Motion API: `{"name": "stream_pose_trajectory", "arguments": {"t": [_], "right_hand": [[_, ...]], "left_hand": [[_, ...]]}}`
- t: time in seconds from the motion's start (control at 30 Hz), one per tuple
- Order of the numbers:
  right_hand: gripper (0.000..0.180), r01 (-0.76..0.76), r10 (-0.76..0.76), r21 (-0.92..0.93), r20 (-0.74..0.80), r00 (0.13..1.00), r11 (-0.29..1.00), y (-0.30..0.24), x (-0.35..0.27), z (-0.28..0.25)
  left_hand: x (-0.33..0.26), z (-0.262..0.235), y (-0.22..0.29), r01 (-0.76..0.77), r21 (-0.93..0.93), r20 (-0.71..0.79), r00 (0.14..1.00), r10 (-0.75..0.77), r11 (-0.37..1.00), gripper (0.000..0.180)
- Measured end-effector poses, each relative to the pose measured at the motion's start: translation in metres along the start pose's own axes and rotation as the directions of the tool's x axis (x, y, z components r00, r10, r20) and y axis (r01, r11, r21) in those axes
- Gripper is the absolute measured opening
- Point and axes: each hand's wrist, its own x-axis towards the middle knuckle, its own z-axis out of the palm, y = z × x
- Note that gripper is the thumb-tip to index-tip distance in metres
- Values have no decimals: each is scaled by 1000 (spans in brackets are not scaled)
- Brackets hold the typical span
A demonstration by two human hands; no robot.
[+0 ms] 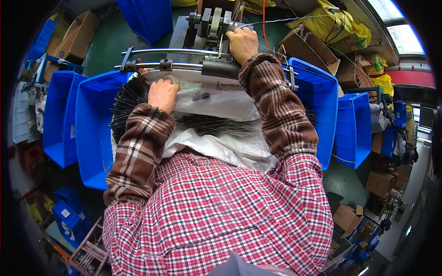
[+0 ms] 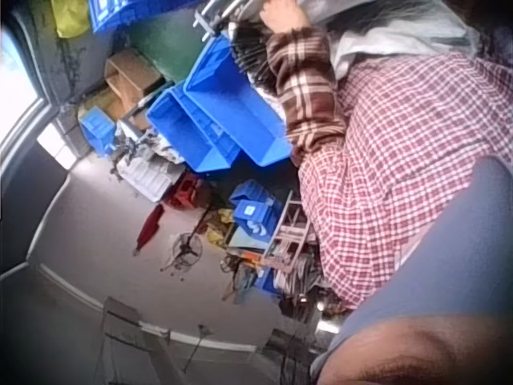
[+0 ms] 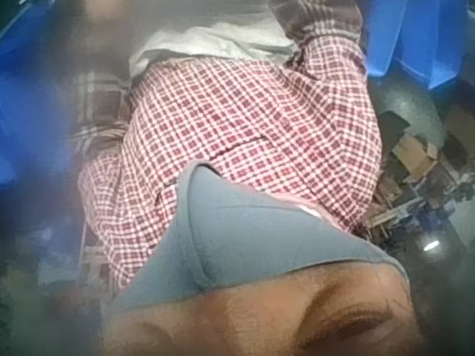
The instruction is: The person processes small wire brushes using a tabletop machine by feeding wire and bristle components into the mechanism and operating it by hand.
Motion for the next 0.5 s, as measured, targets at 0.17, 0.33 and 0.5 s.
{"name": "stream_pose_trajectory", "arguments": {"t": [0.17,0.33,0.5], "right_hand": [[21,18,-19,-35,-16,1000,999,1,1,2],[16,22,-22,23,-18,1000,999,0,1,3],[18,46,-45,68,-23,999,997,8,4,15]], "left_hand": [[3,4,5,-17,43,30,999,16,999,18],[1,5,7,-38,92,22,999,36,995,17],[1,2,6,-60,87,-48,997,64,994,15]]}}
